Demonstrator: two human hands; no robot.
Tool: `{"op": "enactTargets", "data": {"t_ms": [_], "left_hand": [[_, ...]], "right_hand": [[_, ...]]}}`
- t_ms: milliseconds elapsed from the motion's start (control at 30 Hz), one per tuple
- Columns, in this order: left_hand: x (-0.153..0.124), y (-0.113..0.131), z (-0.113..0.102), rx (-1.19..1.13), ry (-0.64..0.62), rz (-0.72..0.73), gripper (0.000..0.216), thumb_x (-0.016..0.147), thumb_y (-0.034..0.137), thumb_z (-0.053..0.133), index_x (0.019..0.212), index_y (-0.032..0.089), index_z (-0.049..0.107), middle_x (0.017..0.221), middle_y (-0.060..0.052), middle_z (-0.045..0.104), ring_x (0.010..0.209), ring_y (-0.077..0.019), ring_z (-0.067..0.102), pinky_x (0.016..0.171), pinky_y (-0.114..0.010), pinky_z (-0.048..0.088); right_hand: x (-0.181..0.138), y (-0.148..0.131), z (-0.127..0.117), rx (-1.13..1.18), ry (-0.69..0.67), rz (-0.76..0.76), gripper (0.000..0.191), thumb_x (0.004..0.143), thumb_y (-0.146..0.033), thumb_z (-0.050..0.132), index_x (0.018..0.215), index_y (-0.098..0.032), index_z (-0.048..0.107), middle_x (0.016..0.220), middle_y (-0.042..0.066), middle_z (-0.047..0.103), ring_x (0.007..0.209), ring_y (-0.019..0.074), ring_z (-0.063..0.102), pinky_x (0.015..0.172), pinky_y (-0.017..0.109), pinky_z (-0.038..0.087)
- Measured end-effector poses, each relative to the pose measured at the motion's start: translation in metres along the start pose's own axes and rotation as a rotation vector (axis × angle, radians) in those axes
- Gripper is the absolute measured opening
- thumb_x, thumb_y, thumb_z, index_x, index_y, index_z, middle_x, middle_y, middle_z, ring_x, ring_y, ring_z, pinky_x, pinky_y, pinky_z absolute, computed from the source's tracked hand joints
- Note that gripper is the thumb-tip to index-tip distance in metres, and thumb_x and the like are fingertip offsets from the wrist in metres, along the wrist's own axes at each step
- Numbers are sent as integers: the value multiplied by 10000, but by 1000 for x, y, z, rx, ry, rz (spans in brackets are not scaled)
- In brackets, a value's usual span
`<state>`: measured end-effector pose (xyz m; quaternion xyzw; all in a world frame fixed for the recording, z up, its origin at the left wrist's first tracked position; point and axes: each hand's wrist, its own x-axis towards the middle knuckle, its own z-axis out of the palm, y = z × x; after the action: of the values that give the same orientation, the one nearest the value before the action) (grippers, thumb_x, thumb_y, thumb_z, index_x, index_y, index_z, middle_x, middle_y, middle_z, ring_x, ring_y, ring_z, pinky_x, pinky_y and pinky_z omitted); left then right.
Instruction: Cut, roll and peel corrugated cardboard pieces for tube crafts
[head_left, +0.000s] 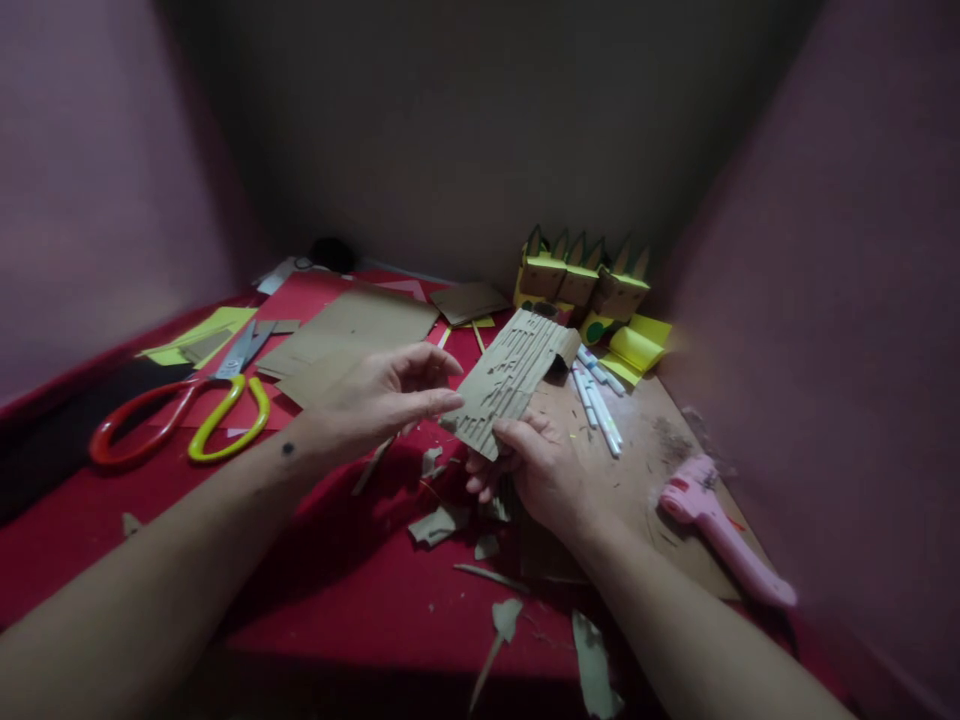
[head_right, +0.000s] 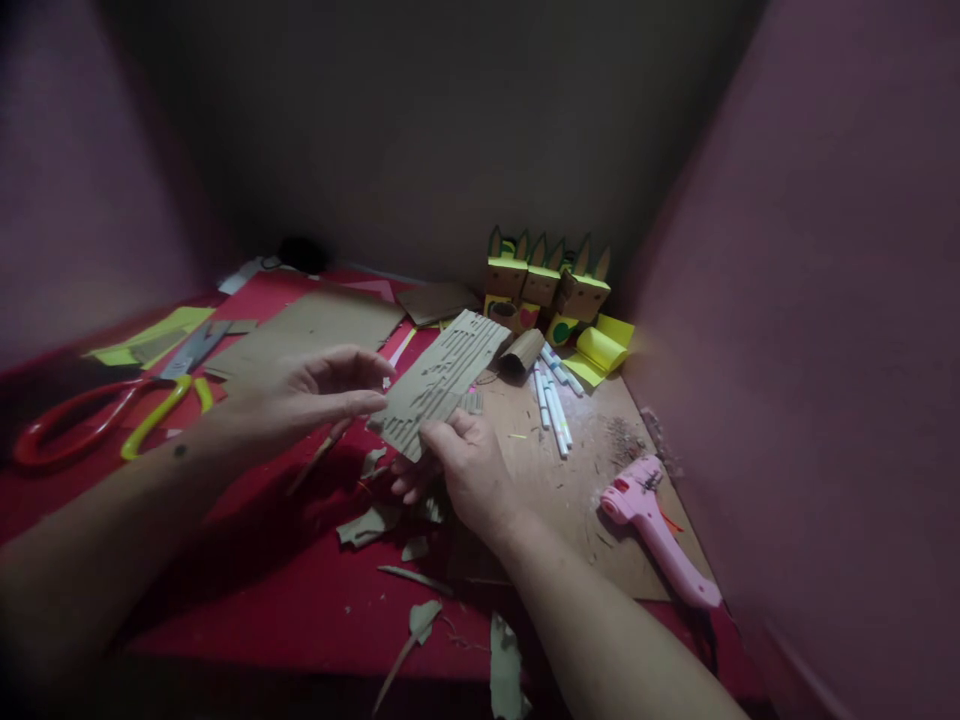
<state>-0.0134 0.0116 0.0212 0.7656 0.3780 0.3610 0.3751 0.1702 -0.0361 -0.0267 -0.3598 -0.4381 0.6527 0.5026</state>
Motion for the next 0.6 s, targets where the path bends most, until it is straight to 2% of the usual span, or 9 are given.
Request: {"op": "enactTargets", "data": {"t_ms": [100, 267, 433, 600], "left_hand": [[-5, 3, 9, 185, 108, 204, 99, 826, 246, 650, 887, 170, 666, 755, -1, 611, 662, -111, 557, 597, -228, 462], [-10, -2, 17, 463, 75, 460, 116, 896, 201, 571, 847, 162, 669, 787, -21, 649, 687, -112, 587, 638, -227, 453], [-12, -9, 20, 646, 41, 508, 222, 952, 229, 474, 855, 154, 659, 774, -40, 674, 673, -137, 619, 601, -238, 460], [-15, -4, 19, 700, -91, 505, 277, 941, 141, 395, 836, 161, 650, 757, -36, 651, 646, -119, 591, 577, -213, 443]], "right_hand": [[-1, 0, 2, -37, 24, -23, 150, 763, -316, 570, 757, -166, 582, 532, -6, 650, 376, 126, 590, 353, 206, 481], [-5, -2, 5, -182, 85, -28, 159, 781, -308, 569, 705, -169, 590, 539, -7, 649, 401, 114, 591, 380, 202, 485], [-7, 0, 6, -294, 88, -26, 138, 790, -291, 551, 711, -182, 582, 522, -32, 614, 397, 94, 549, 385, 191, 449], [-5, 1, 3, -395, 18, -66, 205, 795, -285, 525, 621, -180, 557, 444, -42, 545, 360, 72, 474, 368, 177, 359]]}}
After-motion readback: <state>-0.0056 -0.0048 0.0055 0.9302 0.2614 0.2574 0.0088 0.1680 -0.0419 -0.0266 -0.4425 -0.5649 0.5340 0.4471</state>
